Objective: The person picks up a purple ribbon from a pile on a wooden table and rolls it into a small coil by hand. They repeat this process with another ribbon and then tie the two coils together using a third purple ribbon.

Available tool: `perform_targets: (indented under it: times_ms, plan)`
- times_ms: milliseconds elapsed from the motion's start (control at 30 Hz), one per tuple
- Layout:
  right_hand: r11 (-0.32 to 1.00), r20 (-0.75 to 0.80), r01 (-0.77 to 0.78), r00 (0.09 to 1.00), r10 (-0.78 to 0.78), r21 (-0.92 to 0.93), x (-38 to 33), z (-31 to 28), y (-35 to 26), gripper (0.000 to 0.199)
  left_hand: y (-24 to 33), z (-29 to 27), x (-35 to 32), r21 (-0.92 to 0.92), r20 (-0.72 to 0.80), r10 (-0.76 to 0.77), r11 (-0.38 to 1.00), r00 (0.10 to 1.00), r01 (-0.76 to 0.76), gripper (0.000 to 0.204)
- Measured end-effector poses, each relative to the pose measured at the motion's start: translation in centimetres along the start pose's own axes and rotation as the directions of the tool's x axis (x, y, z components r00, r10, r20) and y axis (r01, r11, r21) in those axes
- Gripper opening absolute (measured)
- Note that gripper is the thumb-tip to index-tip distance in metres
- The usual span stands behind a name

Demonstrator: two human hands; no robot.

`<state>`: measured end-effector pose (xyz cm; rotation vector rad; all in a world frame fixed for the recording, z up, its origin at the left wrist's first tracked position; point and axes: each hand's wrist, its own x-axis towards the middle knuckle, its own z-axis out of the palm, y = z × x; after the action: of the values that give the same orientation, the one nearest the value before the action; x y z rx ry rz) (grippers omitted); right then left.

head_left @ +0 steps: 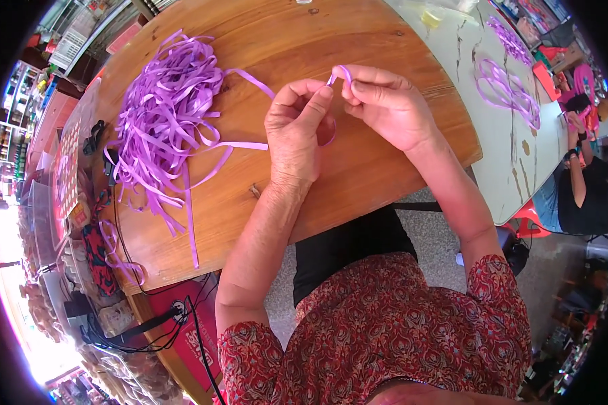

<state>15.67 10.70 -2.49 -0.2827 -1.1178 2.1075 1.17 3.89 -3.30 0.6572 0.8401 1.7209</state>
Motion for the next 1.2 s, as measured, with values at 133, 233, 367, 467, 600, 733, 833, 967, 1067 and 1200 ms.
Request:
perform_targets:
  times_ms: [133, 233, 367, 467, 600, 733, 833, 967, 1067, 1200]
  plan:
    - [0.934, -0.128, 0.064, 0.985, -0.116, -0.351, 0.4, 1.9, 0.5, 0.029, -0.2, -0.2, 0.1, 0.127, -0.037, 0.101, 0.987, 0.994, -0.096, 0.002]
    - [0.608, 0.021, 0.252, 0.933, -0.361, -0.753, 0.7, 1.2, 0.6, 0.028, 0.3, 0.3, -0.2, 0.254, -0.051, 0.129, 0.961, 0.990, -0.112, 0.002]
    - [-0.014, 0.354, 0.401, 0.790, -0.501, -0.916, 0.8, 1.1, 0.6, 0.031, 0.6, 0.8, -0.5, 0.279, -0.046, 0.107, 0.956, 0.993, -0.091, 0.002]
    - [-0.210, 0.449, 0.401, 0.724, -0.524, -0.892, 0.7, 1.5, 0.5, 0.028, 0.2, 0.6, -0.3, 0.297, -0.042, 0.094, 0.952, 0.995, -0.077, 0.003]
    - [-0.150, 0.391, 0.367, 0.775, -0.497, -0.918, 0.2, 2.1, 0.3, 0.024, 0.1, 0.4, -0.4, 0.252, -0.023, 0.104, 0.963, 0.994, -0.095, 0.004]
    - [0.564, 0.024, 0.231, 0.936, -0.350, -0.793, 0.4, 1.5, 0.2, 0.018, 0.7, 0.8, -0.5, 0.154, -0.045, 0.040, 0.988, 0.998, -0.032, 0.004]
    - [0.752, -0.023, 0.126, 0.982, -0.185, -0.647, 0.2, 1.6, -0.6, 0.018, 0.9, 0.8, -0.5, 0.111, -0.046, -0.003, 0.994, 0.999, 0.009, 0.006]
    - [0.638, 0.065, 0.170, 0.981, -0.185, -0.751, 0.3, 1.8, -0.7, 0.020, 1.1, 0.7, -0.6, 0.146, -0.058, -0.040, 0.988, 0.998, 0.048, 0.007]
    - [-0.054, 0.389, 0.393, 0.864, -0.319, -0.918, 0.3, 1.9, -1.2, 0.022, 0.9, 0.7, -0.6, 0.248, -0.047, 0.013, 0.969, 0.999, -0.001, 0.006]
    - [-0.400, 0.611, 0.486, 0.733, -0.298, -0.777, 0.6, 1.0, -1.3, 0.026, 0.9, 0.5, -0.7, 0.323, -0.052, 0.041, 0.946, 0.998, -0.022, 0.008]
